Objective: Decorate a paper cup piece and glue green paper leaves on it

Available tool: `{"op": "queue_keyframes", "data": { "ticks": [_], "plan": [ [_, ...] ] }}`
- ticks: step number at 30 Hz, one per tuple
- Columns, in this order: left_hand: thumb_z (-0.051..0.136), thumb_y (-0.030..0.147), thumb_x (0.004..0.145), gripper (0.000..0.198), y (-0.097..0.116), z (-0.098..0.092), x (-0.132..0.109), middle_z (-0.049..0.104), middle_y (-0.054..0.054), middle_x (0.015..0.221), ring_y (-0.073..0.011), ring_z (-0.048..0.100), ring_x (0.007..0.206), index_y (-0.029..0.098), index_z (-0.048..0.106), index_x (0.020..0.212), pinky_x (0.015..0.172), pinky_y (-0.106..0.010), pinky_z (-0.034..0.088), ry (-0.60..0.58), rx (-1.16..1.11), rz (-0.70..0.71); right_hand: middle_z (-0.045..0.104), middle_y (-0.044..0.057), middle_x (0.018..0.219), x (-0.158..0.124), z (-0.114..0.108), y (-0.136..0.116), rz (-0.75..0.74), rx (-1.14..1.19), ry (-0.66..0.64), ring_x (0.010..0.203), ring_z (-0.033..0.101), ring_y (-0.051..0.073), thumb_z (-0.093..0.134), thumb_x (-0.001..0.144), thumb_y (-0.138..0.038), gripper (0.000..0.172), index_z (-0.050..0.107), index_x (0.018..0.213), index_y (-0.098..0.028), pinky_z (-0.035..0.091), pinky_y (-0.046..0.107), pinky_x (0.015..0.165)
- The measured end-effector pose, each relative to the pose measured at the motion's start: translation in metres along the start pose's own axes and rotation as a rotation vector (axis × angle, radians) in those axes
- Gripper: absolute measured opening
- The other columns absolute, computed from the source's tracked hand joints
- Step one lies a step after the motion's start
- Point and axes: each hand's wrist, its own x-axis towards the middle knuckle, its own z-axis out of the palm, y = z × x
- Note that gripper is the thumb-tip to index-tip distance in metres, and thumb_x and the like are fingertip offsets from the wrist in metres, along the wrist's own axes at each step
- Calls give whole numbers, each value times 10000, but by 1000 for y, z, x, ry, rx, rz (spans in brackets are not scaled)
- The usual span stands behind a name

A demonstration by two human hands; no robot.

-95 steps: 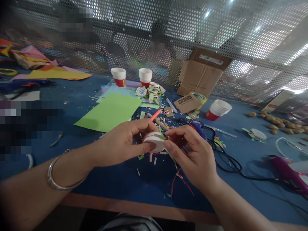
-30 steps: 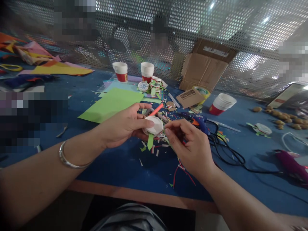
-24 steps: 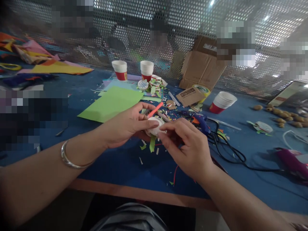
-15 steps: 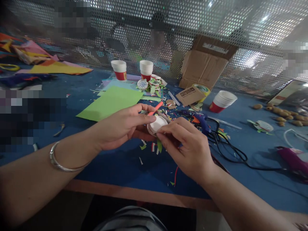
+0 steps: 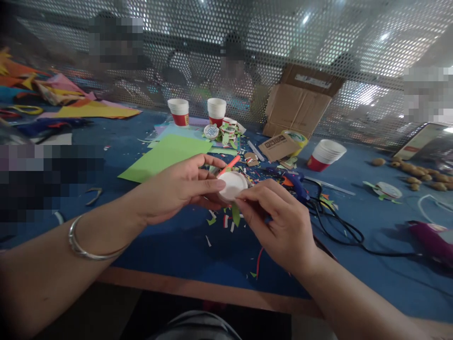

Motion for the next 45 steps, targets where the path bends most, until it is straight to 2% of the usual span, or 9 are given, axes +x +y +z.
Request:
{"op": "queue_keyframes", "data": {
  "ticks": [6,14,20,22,24,27,34,41,45],
  "plan": [
    [711,292,876,338,-3,-20,-11,722,-31,874,-172,693,747,205,499,1125,624,-278,545,44,379,76,702,14,830,0,-7,-1,7,-28,75,761,666,166,647,943,-143,106,686,948,-241,515,300,705],
    [747,370,839,334,-17,-34,-31,673,4,805,-143,663,702,190,509,990,675,-294,561,23,375,-62,696,10,882,-1,-6,6,75,58,37,796,654,149,637,954,-146,96,670,951,-236,512,281,742],
    [694,458,865,288,-10,-36,-34,660,11,724,-158,648,604,203,566,906,557,-257,465,-5,686,-117,682,5,859,-1,-5,9,99,75,-20,756,626,139,641,953,-160,79,682,945,-227,490,270,700],
    [681,460,874,265,0,-37,-33,641,19,660,-145,594,558,208,602,863,533,-249,394,1,864,-63,682,10,860,-1,-5,10,112,75,-40,753,624,144,637,955,-167,76,685,948,-225,488,275,693],
    [693,408,866,203,12,-37,-29,668,10,705,-146,586,604,214,635,848,556,-253,366,78,995,80,680,16,856,0,-4,10,115,74,-47,756,625,151,633,957,-173,73,686,946,-222,486,280,692],
    [647,294,887,87,23,-29,-18,723,-9,846,-154,633,730,211,670,898,650,-262,424,164,980,260,680,22,859,0,-2,11,127,90,-58,766,629,157,626,961,-180,78,691,949,-220,487,281,693],
    [662,125,831,59,6,-5,7,715,5,780,-132,650,714,180,679,840,670,-258,462,79,825,359,680,0,885,-2,3,13,190,121,-87,784,622,139,630,965,-207,68,682,937,-243,482,256,701],
    [678,179,875,19,-1,-18,4,692,13,784,-109,630,713,168,662,874,666,-237,475,86,698,329,649,-13,798,3,7,16,295,142,-138,692,596,134,621,975,-280,98,675,905,-240,468,264,649],
    [600,299,968,225,10,-29,1,611,33,661,-89,499,578,173,647,787,555,-258,367,147,855,366,638,-15,788,5,6,15,326,141,-211,686,592,134,621,975,-316,120,666,898,-236,462,268,637]
  ]
}}
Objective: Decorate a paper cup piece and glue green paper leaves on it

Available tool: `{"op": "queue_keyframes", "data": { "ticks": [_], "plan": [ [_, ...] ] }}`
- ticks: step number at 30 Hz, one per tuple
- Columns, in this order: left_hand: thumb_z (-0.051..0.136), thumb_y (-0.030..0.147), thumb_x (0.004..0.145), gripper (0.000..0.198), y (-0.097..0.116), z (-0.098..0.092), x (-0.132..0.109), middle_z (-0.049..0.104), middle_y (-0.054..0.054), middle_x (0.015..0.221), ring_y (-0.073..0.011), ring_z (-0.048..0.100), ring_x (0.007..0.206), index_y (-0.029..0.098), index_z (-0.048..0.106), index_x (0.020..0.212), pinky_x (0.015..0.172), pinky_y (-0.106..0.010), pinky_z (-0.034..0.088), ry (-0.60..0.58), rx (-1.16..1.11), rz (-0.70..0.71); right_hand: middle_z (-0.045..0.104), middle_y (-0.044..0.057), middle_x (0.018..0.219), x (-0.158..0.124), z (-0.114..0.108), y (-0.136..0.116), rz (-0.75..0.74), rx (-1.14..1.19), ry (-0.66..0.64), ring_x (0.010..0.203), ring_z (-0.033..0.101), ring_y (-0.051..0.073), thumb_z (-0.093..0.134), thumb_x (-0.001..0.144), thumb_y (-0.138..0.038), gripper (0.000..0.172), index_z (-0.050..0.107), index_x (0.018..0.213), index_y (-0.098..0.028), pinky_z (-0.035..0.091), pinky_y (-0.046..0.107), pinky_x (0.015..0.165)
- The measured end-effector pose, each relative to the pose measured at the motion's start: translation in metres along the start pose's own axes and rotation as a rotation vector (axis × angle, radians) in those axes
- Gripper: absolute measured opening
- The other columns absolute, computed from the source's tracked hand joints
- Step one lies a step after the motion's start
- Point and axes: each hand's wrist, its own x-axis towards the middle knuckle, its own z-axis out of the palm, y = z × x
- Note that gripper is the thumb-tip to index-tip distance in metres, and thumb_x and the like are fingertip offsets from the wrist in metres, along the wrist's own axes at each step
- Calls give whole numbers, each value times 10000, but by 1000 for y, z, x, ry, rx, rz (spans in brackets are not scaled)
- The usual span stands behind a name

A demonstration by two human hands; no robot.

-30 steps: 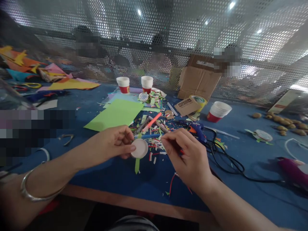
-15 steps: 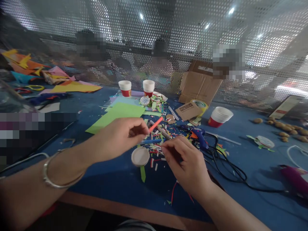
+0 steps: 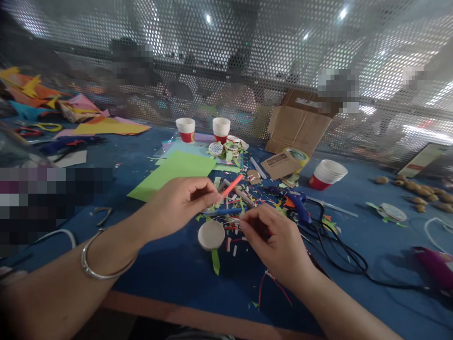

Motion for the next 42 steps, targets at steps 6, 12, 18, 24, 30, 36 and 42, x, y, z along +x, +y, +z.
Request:
{"op": "queue_keyframes", "data": {
  "ticks": [6,12,18,24,30,36,42],
  "plan": [
    [608,198,923,111,-14,-19,2,640,30,725,-111,527,630,193,651,821,581,-280,346,-33,237,-34,639,-6,818,-3,1,-5,-67,-57,-84,729,614,138,600,980,-276,104,652,905,-227,468,271,680],
    [612,163,894,108,-13,-18,1,684,15,816,-141,569,719,205,678,819,628,-294,368,-121,307,-33,627,-19,808,-4,-3,-7,-47,-68,-84,710,593,123,603,979,-259,79,653,923,-235,465,253,663],
    [667,172,885,103,-8,-16,1,690,8,852,-140,592,755,200,705,794,659,-288,379,-65,255,-22,646,-29,822,4,-17,-15,-31,-88,-39,716,608,119,615,975,-266,65,665,933,-258,466,248,670],
    [664,194,925,107,-12,-6,2,689,22,800,-119,596,721,193,706,826,648,-268,382,11,172,35,666,-38,796,20,-30,-12,-28,-168,0,679,606,113,645,959,-270,50,680,924,-259,444,247,632],
    [665,223,943,188,-7,-2,3,707,14,752,-106,594,673,169,677,764,619,-261,383,82,145,25,648,-28,751,26,-31,5,-44,-228,90,636,575,120,645,954,-309,104,682,887,-239,427,265,603],
    [699,207,897,141,-12,-2,6,706,26,727,-100,595,639,187,694,758,610,-255,415,122,71,-7,638,-14,714,24,-38,21,-7,-280,149,616,560,133,637,950,-354,190,662,811,-226,424,278,590],
    [675,190,898,95,-13,-1,7,723,16,813,-106,617,703,197,711,811,641,-247,445,126,76,4,709,15,763,27,-55,32,89,-225,-109,600,612,153,604,935,-428,232,717,899,-228,453,273,527]
  ]
}}
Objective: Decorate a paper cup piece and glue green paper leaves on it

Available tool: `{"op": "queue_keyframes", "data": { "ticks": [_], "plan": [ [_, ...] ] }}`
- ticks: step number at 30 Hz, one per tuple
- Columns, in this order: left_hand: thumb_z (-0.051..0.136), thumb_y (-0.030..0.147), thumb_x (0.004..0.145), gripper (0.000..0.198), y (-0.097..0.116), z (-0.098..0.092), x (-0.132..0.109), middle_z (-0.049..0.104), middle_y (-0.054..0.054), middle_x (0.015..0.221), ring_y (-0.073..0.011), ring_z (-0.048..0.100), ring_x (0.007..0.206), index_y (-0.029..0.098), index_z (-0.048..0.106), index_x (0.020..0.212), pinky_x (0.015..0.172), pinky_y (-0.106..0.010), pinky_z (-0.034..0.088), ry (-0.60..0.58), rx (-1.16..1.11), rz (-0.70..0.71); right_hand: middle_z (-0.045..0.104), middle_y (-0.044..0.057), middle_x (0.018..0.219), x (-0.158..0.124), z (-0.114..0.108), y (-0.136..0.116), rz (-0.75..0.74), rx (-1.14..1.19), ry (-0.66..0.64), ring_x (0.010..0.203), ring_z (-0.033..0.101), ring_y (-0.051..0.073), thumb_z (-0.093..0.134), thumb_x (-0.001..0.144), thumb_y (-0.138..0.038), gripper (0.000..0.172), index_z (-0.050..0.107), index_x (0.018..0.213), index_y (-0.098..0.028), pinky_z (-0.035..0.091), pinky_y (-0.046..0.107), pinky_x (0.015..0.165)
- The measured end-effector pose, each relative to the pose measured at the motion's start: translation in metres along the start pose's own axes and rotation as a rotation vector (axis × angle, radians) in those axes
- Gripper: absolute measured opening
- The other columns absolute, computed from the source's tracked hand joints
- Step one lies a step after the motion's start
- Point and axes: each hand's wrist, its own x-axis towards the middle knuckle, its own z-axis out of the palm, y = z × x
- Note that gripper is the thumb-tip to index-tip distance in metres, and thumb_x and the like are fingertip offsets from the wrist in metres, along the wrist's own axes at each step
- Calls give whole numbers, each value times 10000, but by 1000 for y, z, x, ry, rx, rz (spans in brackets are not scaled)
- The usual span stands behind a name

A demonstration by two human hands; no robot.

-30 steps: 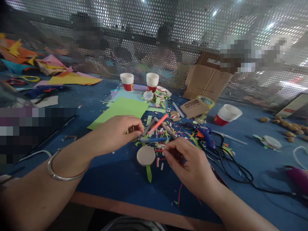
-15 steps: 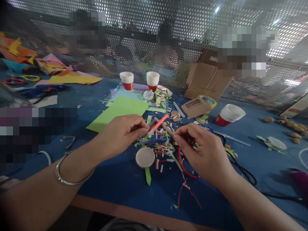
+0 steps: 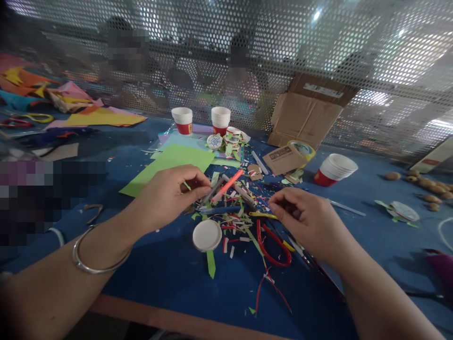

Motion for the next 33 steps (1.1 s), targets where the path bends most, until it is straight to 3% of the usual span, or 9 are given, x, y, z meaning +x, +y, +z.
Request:
{"op": "queue_keyframes", "data": {
  "ticks": [3,6,8,13,19,24,28,33],
  "plan": [
    [625,278,955,252,4,-4,0,645,30,693,-92,546,614,188,632,720,584,-248,397,33,51,10,744,36,801,2,-3,5,-22,-57,-105,624,649,173,581,926,-388,220,731,893,-230,472,278,525],
    [535,365,1009,433,5,-6,-1,490,41,570,-89,412,528,190,475,617,530,-268,321,62,144,12,740,34,767,3,-7,13,6,-115,-93,584,635,177,574,920,-412,238,723,871,-233,475,293,533],
    [536,351,1004,397,4,-5,0,512,35,606,-95,436,556,193,480,644,539,-263,335,66,158,11,735,30,744,3,-12,19,46,-154,-34,528,594,163,589,908,-419,231,721,869,-234,452,295,522],
    [632,145,882,73,0,-1,0,681,14,848,-110,614,740,198,603,843,643,-230,455,19,52,-17,742,30,754,6,-23,31,151,-261,88,499,559,144,633,887,-364,152,714,890,-235,419,305,556],
    [638,158,858,76,-1,-2,1,656,29,766,-107,590,663,205,581,843,611,-242,445,-3,52,-66,643,19,592,11,-24,44,279,-379,-32,557,588,202,549,919,-540,359,655,749,-242,380,332,563],
    [671,245,856,57,-11,5,5,678,2,770,-137,604,685,200,636,858,632,-277,444,-111,112,-85,687,23,684,10,-21,58,319,-407,-101,597,627,208,593,853,-616,386,649,787,-241,394,326,569],
    [694,298,849,112,-16,9,8,689,-22,801,-157,604,711,193,661,869,637,-290,421,-147,202,-103,720,20,813,6,-20,69,307,-450,-74,675,653,216,616,836,-555,298,642,857,-259,424,342,625],
    [704,346,846,164,-16,10,8,684,-37,837,-177,599,745,192,651,868,636,-301,397,-157,270,-121,711,37,800,8,-20,72,267,-408,-81,694,650,232,649,778,-383,154,621,839,-244,438,364,648]
  ]
}}
